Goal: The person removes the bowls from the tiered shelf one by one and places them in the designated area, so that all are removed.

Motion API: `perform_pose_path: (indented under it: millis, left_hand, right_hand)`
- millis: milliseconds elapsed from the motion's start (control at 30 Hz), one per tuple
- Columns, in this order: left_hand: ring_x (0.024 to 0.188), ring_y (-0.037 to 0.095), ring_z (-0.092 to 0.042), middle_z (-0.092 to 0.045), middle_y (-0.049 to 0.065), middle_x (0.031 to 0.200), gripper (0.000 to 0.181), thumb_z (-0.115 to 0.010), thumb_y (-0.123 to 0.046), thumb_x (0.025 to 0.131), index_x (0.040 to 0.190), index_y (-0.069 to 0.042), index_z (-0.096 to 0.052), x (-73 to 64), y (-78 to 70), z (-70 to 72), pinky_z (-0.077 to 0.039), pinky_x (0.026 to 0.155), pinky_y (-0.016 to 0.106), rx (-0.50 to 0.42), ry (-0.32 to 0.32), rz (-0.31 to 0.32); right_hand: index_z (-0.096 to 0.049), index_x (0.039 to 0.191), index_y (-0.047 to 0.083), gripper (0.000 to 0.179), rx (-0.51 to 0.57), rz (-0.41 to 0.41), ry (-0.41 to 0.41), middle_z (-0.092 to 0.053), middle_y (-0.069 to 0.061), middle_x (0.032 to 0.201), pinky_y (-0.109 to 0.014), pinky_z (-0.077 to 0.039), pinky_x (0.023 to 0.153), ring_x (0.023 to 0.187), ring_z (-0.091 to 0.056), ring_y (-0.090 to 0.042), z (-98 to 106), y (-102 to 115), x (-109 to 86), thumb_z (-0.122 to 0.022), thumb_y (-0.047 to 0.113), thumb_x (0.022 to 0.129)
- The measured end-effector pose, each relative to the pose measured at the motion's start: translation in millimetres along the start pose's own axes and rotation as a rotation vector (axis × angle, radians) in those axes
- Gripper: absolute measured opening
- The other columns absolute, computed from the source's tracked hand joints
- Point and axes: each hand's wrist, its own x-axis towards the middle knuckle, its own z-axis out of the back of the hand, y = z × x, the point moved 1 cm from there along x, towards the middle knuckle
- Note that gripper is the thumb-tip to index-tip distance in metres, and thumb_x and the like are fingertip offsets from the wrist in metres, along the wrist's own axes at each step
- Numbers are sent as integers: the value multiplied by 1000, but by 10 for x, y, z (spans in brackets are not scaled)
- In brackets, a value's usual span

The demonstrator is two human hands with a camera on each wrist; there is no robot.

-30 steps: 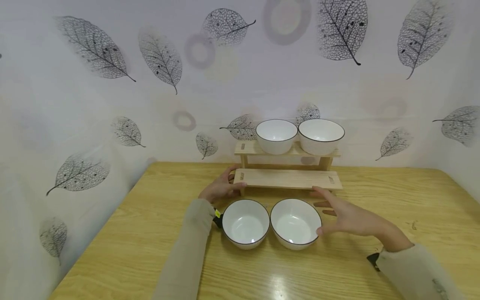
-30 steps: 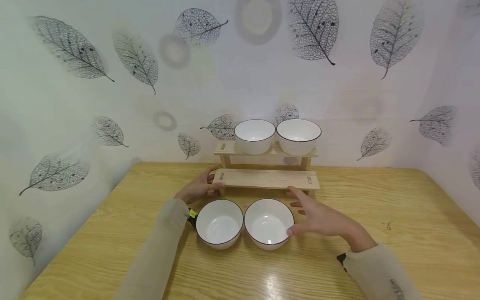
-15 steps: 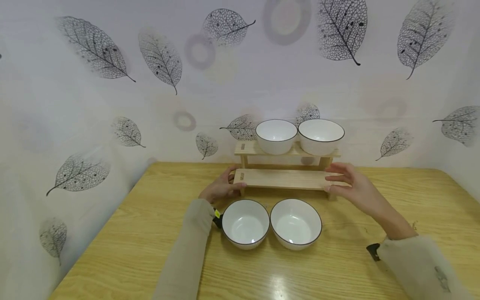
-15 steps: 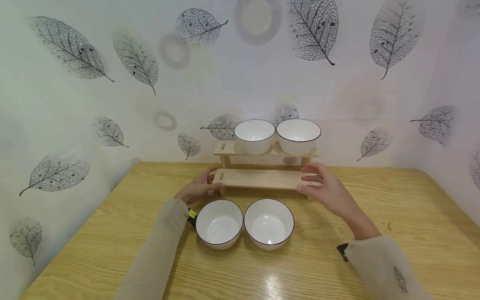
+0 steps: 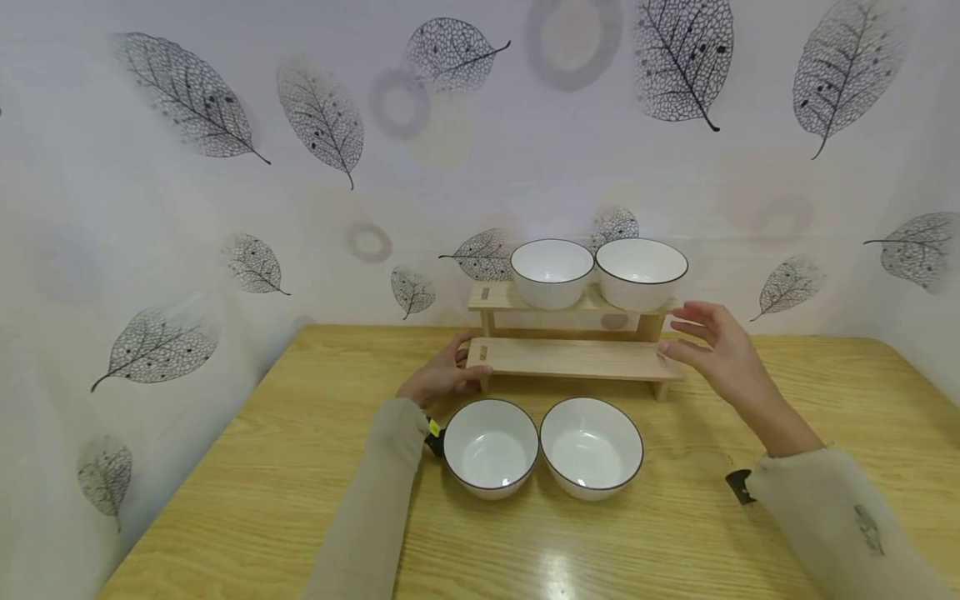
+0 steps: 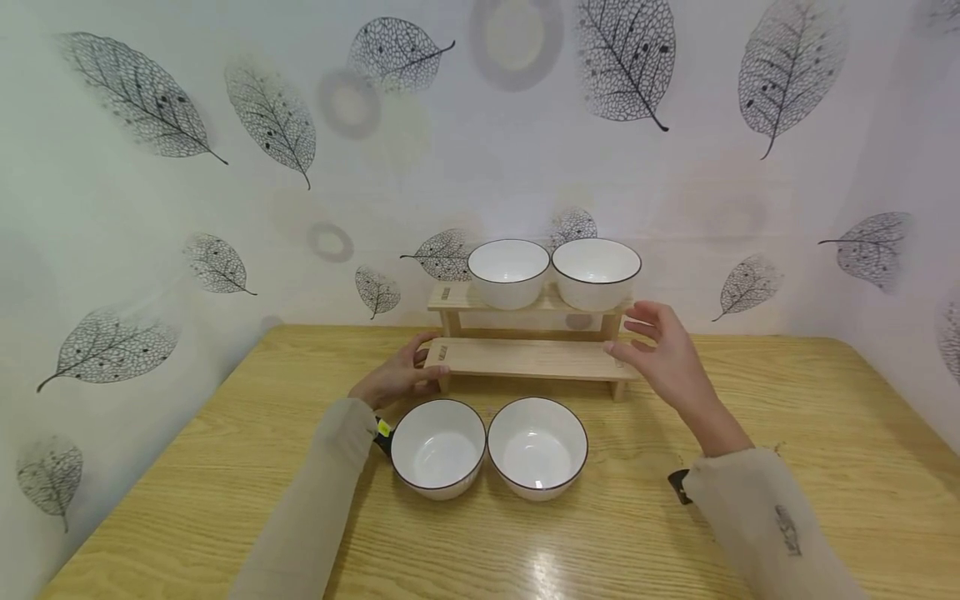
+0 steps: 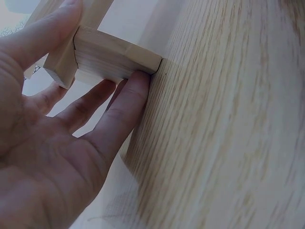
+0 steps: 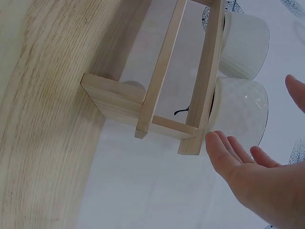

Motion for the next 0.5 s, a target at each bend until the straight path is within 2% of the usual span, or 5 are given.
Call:
perform_pose_path:
  millis: [133,267,400,500]
  left_hand:
    - [120,33,-56,-46,24,143,69,-60,0,101,158,-13,-22,-6,-11,-3,-53,97,42,-8,0,3]
    - [121,34,-55,-46,24,145,70,-61,-2,101,158,-13,-22,-15,-17,-1,-53,96,41,27,-6,-2]
    - [121,33,-56,-47,23,145,70,-62,-4,101,158,-13,-22,-14,-16,3,-53,94,38,53,-11,-3]
    - [123,34,-55,-46,23,146,70,-62,-4,101,158,-13,-23,-13,-17,2,-53,95,39,55,-10,0]
  right_hand:
    - [-13,155,-11,82,20,3,-2,-31,-33,155,-15,-44,101,138,-36,-49,1,-2,44,-69,11,98]
    - [-12,155,-10,85,29,10,-33,-29,-34,155,-33,-36,114,140,-33,-49,5,-5,93,-69,10,97]
    - [-13,155,-11,86,37,2,-55,-27,-34,156,-50,-28,118,142,-29,-49,14,-14,140,-71,11,96]
    - [-12,155,-12,87,37,-8,-70,-25,-34,157,-53,-23,119,144,-26,-49,25,-20,170,-71,12,96]
